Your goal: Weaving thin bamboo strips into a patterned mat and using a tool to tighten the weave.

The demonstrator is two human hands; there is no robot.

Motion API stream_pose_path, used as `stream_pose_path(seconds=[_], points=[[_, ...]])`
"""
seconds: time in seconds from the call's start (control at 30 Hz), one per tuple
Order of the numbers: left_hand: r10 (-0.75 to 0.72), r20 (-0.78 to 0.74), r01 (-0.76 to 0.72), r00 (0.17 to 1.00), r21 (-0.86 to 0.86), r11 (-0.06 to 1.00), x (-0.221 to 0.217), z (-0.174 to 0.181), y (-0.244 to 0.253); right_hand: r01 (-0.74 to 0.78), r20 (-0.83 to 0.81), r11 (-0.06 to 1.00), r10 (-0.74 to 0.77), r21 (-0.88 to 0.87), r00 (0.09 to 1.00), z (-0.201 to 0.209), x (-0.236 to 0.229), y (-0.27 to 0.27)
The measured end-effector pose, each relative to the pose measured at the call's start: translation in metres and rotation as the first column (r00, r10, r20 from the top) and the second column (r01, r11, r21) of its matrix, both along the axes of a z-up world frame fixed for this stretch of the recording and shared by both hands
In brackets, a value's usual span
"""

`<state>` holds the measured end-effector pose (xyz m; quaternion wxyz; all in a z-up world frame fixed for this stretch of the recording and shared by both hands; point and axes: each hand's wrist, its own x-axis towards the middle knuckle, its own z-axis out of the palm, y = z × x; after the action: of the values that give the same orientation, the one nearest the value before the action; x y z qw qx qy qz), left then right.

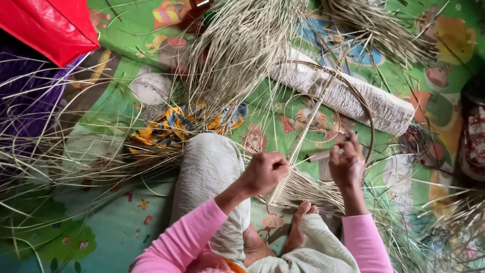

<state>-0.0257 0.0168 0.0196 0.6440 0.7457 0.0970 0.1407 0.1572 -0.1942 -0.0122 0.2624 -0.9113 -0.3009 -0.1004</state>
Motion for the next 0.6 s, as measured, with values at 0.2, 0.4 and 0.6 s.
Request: stream_pose_path(seconds=[0.2, 0.4, 0.6], points=[[-0.029, -0.099, 0.015, 0.995, -0.139, 0.990, -0.014, 0.015, 0.023, 0.153, 0.104, 0.986, -0.145, -0.069, 0.984, -0.023, 0.025, -0.039], [-0.080, -0.094, 0.052, 0.992, -0.270, 0.961, -0.020, 0.037, 0.043, 0.230, 0.137, 0.968, -0.215, -0.103, 0.967, -0.042, 0.052, -0.076], [-0.074, -0.091, 0.042, 0.993, -0.312, 0.949, -0.022, 0.052, 0.054, 0.379, 0.142, 0.906, -0.357, -0.188, 0.923, -0.067, 0.085, -0.119]])
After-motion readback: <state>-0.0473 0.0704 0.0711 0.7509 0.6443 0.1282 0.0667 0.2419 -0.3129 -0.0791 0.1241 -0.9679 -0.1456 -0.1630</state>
